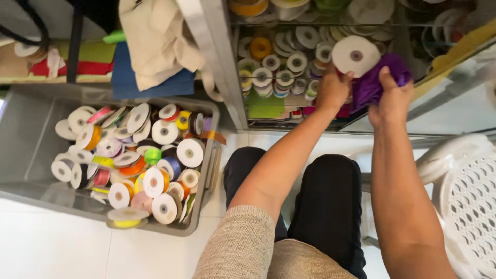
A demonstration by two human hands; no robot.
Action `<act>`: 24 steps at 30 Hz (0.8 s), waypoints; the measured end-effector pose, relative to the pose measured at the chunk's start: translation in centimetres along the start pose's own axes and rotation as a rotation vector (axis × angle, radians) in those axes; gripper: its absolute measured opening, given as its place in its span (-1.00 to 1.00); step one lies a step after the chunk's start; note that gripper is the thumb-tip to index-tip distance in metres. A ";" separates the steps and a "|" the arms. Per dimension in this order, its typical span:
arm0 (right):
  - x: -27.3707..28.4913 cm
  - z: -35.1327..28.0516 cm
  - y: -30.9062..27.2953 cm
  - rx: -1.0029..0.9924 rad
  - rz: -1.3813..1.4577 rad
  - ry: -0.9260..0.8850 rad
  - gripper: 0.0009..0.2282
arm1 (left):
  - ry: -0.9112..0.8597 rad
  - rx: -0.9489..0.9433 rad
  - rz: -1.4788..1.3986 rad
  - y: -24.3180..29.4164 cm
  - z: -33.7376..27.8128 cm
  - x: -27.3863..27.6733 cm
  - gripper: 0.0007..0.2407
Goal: The person sits on the floor and cleans various ribbon spools using a purple cloth. They pick up spools from a gray bin, wipe them, and place them into a glass display cabinet.
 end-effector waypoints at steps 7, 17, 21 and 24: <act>-0.2 -1.4 0.5 -0.065 -0.030 -0.006 -0.81 | -0.182 0.115 0.043 -1.7 -0.2 -1.0 -0.79; -2.3 -7.5 1.6 -0.215 0.150 -0.164 -0.71 | -0.319 0.078 -0.098 -0.3 -7.4 6.5 -0.44; -4.9 -12.6 1.8 -0.327 0.118 -0.243 -0.68 | -0.340 -0.152 -0.106 -0.9 -12.0 14.2 -0.59; -7.0 -16.2 1.5 -0.435 0.102 -0.285 -0.48 | -0.312 -0.115 -0.178 0.6 -15.9 24.0 -0.69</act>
Point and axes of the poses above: each hand's wrist, its own z-axis towards the middle knuckle, its own x-axis out of the back of the hand, y = z × x, the point moved 6 cm from there along z, towards the middle knuckle, and after that the axes turned 1 degree about -y, right-handed, at the moved point
